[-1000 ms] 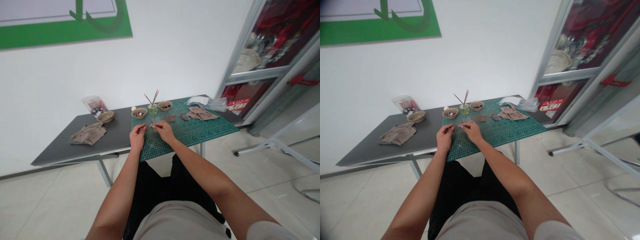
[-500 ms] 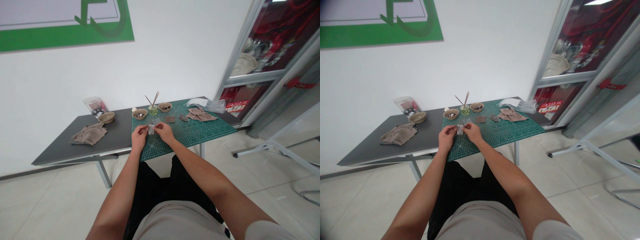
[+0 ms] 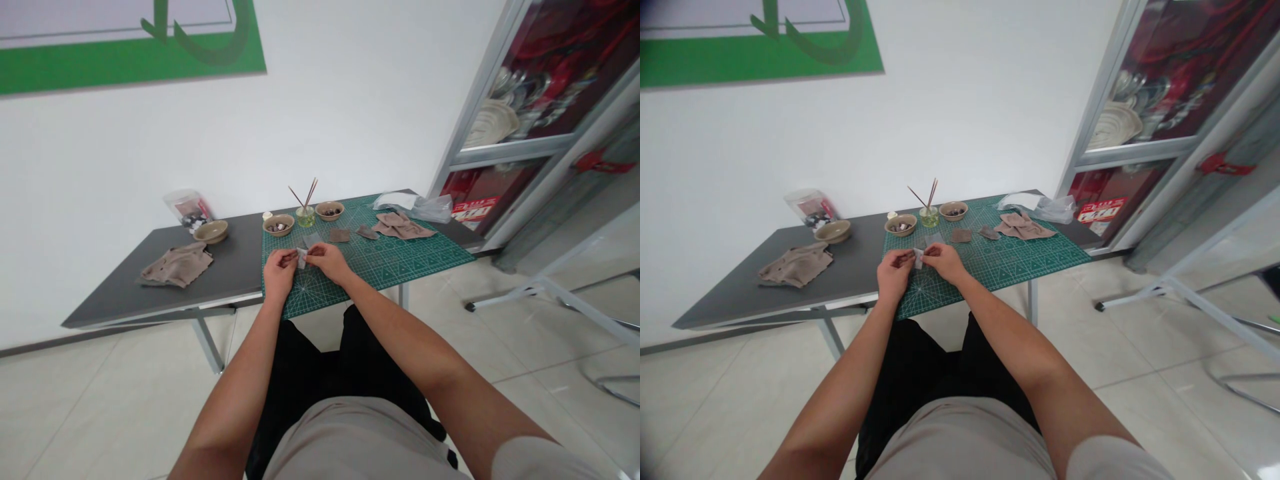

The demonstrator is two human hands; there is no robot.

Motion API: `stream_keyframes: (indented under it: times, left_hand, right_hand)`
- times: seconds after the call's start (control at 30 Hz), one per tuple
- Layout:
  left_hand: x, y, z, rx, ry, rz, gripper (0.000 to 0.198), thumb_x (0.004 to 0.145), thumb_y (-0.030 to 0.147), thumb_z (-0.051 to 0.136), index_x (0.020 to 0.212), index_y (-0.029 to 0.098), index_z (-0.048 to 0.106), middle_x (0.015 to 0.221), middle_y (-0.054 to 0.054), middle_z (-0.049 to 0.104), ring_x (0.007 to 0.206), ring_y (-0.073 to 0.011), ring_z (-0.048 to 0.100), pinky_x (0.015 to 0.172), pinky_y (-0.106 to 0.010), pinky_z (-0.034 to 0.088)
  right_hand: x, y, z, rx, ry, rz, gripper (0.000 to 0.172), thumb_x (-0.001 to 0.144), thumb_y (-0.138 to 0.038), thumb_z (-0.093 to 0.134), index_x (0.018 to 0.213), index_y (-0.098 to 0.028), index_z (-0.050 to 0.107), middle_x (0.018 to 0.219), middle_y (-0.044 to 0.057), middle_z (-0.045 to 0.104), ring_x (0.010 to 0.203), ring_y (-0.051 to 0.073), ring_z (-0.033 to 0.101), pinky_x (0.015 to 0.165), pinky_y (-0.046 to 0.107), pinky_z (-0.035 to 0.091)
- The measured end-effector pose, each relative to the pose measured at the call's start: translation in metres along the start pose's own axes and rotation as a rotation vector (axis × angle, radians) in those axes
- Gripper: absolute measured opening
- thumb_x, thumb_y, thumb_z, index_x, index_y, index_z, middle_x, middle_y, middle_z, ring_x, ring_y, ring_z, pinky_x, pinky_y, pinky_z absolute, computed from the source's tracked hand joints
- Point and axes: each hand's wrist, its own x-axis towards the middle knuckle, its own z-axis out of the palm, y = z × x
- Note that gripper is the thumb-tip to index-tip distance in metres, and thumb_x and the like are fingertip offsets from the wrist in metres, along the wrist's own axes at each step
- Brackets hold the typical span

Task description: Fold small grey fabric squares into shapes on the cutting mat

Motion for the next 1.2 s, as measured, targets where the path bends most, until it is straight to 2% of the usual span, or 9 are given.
stream_keyframes:
  times: [0.2,0.3,0.37,0.5,0.7,0.83,0.93,1.0,1.2]
  left_hand:
    - [0.0,-0.005,0.003,-0.096,0.047,-0.052,0.021,0.074,0.024,0.069,0.095,0.019,0.067,0.09,-0.003,0.069,0.082,-0.0149,0.067,0.081,-0.031,0.055]
    - [0.0,-0.005,0.005,-0.152,0.077,-0.086,0.027,0.072,0.025,0.072,0.097,0.018,0.063,0.087,-0.003,0.069,0.081,-0.0152,0.067,0.08,-0.031,0.055]
    - [0.0,-0.005,0.005,-0.137,0.065,-0.088,0.026,0.072,0.027,0.072,0.095,0.018,0.063,0.085,-0.003,0.07,0.079,-0.0152,0.067,0.079,-0.031,0.055]
    - [-0.001,0.0,0.003,0.012,-0.03,-0.054,0.023,0.076,0.029,0.069,0.096,0.018,0.068,0.087,-0.004,0.071,0.076,-0.015,0.065,0.076,-0.031,0.053]
    - [0.0,0.01,0.003,0.29,-0.338,0.082,0.023,0.082,0.021,0.061,0.103,0.023,0.07,0.094,-0.004,0.07,0.085,-0.0176,0.063,0.079,-0.032,0.05]
    - [0.001,0.014,0.006,0.448,-0.425,0.077,0.016,0.081,0.022,0.062,0.095,0.022,0.07,0.09,-0.004,0.071,0.087,-0.0214,0.061,0.081,-0.034,0.048]
    - [0.001,0.016,0.007,0.489,-0.443,0.118,0.015,0.082,0.02,0.06,0.091,0.022,0.07,0.093,-0.004,0.072,0.091,-0.0224,0.059,0.084,-0.035,0.046]
    - [0.001,0.017,0.007,0.499,-0.452,0.139,0.016,0.082,0.018,0.058,0.091,0.022,0.069,0.094,-0.004,0.071,0.092,-0.0225,0.058,0.086,-0.036,0.045]
    - [0.003,0.018,0.005,0.468,-0.469,0.097,0.014,0.079,0.015,0.056,0.089,0.022,0.063,0.088,-0.005,0.067,0.089,-0.0235,0.057,0.079,-0.036,0.047]
  right_hand:
    - [0.002,-0.002,0.002,0.075,0.013,0.08,0.019,0.071,-0.028,0.064,0.081,-0.02,0.05,0.067,-0.005,0.061,0.061,0.013,0.061,0.059,0.026,0.052]
    - [0.004,-0.006,0.0,-0.019,-0.015,0.12,0.016,0.075,-0.021,0.057,0.085,-0.021,0.046,0.06,-0.006,0.059,0.052,0.012,0.058,0.05,0.023,0.046]
    - [0.006,-0.01,-0.003,-0.134,-0.038,0.146,0.021,0.074,-0.016,0.056,0.092,-0.021,0.046,0.054,-0.008,0.055,0.045,0.012,0.053,0.046,0.021,0.041]
    - [0.007,-0.021,-0.007,-0.455,-0.052,0.139,0.031,0.074,-0.016,0.059,0.104,-0.019,0.053,0.056,-0.008,0.055,0.048,0.012,0.051,0.053,0.023,0.042]
    - [0.0,-0.024,-0.012,-0.952,0.003,-0.021,0.02,0.076,-0.021,0.065,0.095,-0.016,0.069,0.094,0.008,0.064,0.087,0.019,0.059,0.084,0.031,0.044]
    - [-0.008,-0.019,-0.016,-0.989,0.043,-0.115,0.031,0.076,-0.022,0.067,0.107,-0.018,0.071,0.112,0.011,0.06,0.094,0.02,0.059,0.089,0.032,0.044]
    - [-0.012,-0.02,-0.019,-0.944,-0.07,-0.211,0.027,0.077,-0.019,0.068,0.103,-0.019,0.073,0.1,0.007,0.066,0.094,0.019,0.059,0.089,0.031,0.043]
    - [-0.015,-0.022,-0.02,-0.92,-0.138,-0.207,0.022,0.079,-0.02,0.068,0.1,-0.02,0.073,0.093,0.005,0.069,0.089,0.018,0.059,0.085,0.03,0.043]
    - [-0.021,-0.025,-0.019,-0.948,-0.134,-0.188,0.012,0.085,-0.026,0.066,0.089,-0.017,0.073,0.086,0.006,0.07,0.084,0.018,0.059,0.078,0.03,0.04]
